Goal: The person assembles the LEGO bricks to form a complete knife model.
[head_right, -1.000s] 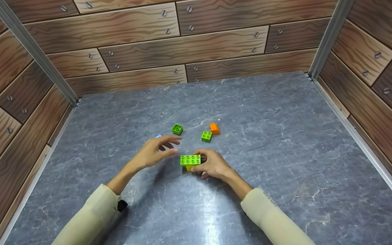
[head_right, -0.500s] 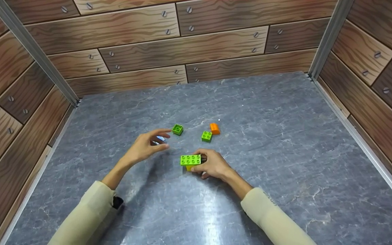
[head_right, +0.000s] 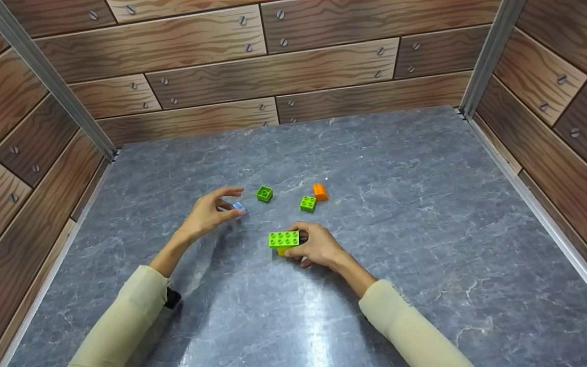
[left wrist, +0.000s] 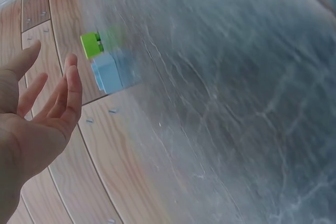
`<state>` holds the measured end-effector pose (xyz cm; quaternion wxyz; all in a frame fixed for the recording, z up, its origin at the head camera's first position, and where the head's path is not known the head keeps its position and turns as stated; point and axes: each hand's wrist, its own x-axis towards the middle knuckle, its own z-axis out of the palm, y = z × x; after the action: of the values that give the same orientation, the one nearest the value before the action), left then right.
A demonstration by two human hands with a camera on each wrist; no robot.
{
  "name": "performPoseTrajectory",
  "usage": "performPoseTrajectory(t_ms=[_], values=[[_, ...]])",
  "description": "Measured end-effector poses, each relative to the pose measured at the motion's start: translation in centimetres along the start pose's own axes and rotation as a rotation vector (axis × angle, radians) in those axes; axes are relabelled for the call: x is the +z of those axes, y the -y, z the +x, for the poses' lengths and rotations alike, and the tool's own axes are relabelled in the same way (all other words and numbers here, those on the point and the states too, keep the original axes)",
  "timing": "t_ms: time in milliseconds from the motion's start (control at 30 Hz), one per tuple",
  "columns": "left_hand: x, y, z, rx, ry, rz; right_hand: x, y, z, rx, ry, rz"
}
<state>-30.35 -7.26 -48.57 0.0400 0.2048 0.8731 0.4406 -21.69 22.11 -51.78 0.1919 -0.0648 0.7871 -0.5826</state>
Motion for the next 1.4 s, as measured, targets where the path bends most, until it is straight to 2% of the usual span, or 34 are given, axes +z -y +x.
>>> performPoseTrajectory(t_ms=[467, 867, 1167, 1400], values=[[0.0, 1.2, 0.6, -0.093, -0.128, 0.015, -0.1, 0.1, 0.1, 0.013, 0.002, -0.013], [0.8, 1.9, 0.8, -0.172, -0.098, 0.112, 0.1, 0.0, 0.0, 0.004, -0.002, -0.009], [1.0, 2.1, 1.0, -0.173, -0.076, 0.102, 0.0, 0.2, -0.1, 0.001, 0.012, -0.008], [1.2, 2.3, 1.2, -0.166, -0.094, 0.155, 0.0, 0.1, 0.0, -0.001, 0.007, 0.002]])
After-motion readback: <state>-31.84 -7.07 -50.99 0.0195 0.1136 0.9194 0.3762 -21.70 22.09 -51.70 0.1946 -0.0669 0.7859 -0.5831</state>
